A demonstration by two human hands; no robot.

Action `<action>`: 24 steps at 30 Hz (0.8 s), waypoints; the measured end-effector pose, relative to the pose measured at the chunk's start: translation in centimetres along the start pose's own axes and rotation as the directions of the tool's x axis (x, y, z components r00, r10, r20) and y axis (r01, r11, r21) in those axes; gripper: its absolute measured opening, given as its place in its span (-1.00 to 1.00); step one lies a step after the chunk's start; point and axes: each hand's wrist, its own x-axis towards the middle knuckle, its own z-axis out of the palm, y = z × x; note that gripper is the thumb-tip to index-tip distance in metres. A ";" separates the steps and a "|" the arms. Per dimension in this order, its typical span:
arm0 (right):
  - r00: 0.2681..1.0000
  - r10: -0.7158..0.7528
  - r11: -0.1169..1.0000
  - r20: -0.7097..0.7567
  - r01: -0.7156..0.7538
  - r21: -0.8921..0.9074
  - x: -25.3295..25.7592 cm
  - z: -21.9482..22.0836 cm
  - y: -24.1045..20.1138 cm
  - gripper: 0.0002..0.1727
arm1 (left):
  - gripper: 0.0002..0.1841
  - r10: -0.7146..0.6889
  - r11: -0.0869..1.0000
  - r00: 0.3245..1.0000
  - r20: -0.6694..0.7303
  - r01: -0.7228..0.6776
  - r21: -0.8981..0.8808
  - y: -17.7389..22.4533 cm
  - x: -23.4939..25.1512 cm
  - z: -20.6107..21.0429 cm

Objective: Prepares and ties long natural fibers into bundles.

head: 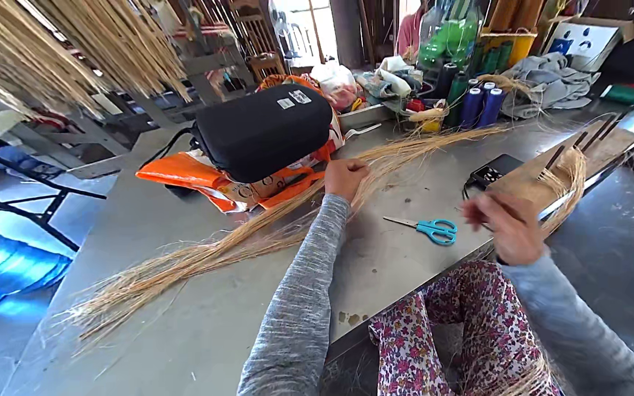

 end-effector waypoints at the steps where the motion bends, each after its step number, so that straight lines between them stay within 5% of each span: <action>1: 0.986 0.143 0.985 0.082 -0.150 0.086 2.0 1.7 -0.4 -0.61 | -0.81 0.019 0.993 0.999 0.027 -0.016 -0.121 0.1 -0.1 0.3; 5: 0.802 0.509 0.778 0.314 -0.584 0.230 9.3 7.7 0.7 -0.49 | -0.86 0.111 0.933 0.976 0.185 -0.039 -0.356 -0.2 -0.3 1.5; 12: 0.673 0.657 0.598 0.340 -0.740 0.308 14.0 9.7 4.1 -0.48 | -0.91 0.060 0.904 0.991 0.119 -0.003 -0.428 -2.3 0.4 0.5; 15: 0.697 0.575 0.585 0.428 -0.716 0.380 14.3 9.8 4.9 -0.56 | -0.91 0.055 0.908 0.966 0.254 0.058 -0.415 -2.1 0.0 0.3; 19: 0.752 0.579 0.648 0.315 -0.658 0.383 15.9 9.6 4.3 -0.64 | -0.90 0.029 0.972 0.888 0.459 0.083 -0.221 -4.1 0.6 -1.4; 22: 0.756 0.601 0.632 0.259 -0.648 0.426 18.1 8.1 4.9 -0.62 | -0.89 -0.034 0.984 0.884 0.465 0.111 -0.138 -5.7 0.9 -5.2; 24: 0.768 0.608 0.625 0.203 -0.620 0.474 19.4 6.8 5.6 -0.62 | -0.83 -0.011 0.953 0.908 0.420 0.137 -0.272 -6.9 0.5 -7.8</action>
